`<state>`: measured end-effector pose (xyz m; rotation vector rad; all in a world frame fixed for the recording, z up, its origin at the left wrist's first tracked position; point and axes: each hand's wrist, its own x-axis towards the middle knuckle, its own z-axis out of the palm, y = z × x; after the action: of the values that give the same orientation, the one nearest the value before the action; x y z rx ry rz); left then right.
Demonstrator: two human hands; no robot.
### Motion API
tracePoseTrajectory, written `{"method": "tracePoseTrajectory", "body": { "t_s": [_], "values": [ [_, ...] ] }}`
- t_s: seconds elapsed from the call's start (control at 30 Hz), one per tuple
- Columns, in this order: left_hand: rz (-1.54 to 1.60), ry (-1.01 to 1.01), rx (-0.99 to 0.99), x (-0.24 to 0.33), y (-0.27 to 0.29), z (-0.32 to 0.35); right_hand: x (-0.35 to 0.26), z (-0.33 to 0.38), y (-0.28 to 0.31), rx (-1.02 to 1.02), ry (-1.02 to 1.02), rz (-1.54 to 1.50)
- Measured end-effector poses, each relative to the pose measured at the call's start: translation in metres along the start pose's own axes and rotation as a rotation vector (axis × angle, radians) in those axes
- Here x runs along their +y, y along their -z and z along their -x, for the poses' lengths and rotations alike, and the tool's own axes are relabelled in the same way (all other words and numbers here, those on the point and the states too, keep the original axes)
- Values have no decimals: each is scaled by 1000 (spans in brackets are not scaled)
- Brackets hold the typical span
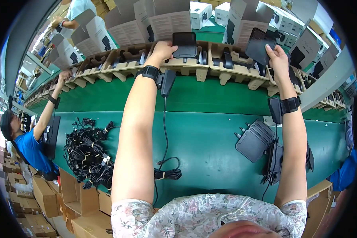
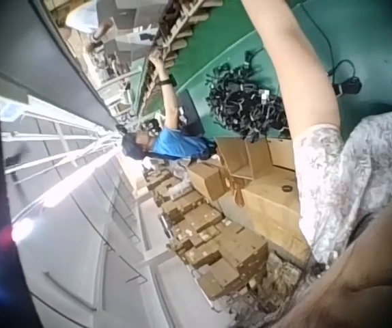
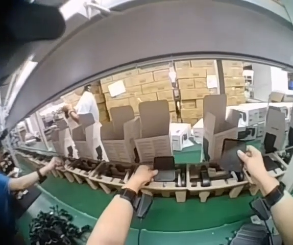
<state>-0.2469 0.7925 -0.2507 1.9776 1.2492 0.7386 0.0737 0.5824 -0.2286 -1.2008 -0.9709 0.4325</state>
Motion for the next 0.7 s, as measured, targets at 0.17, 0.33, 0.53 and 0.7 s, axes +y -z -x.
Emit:
{"method": "tracePoseTrajectory", "body": {
  "t_s": [0.17, 0.33, 0.53, 0.7],
  "values": [
    [-382, -92, -58, 5, -6, -20, 27, -21, -8, 10, 83, 279],
    [-959, -139, 180, 48, -41, 26, 46, -30, -11, 77, 44, 365],
    [-764, -508, 217, 25, -85, 28, 65, -47, -2, 132, 42, 836],
    [-697, -466, 185, 14, -88, 30, 60, -7, -31, 176, 338, 1431]
  ]
}}
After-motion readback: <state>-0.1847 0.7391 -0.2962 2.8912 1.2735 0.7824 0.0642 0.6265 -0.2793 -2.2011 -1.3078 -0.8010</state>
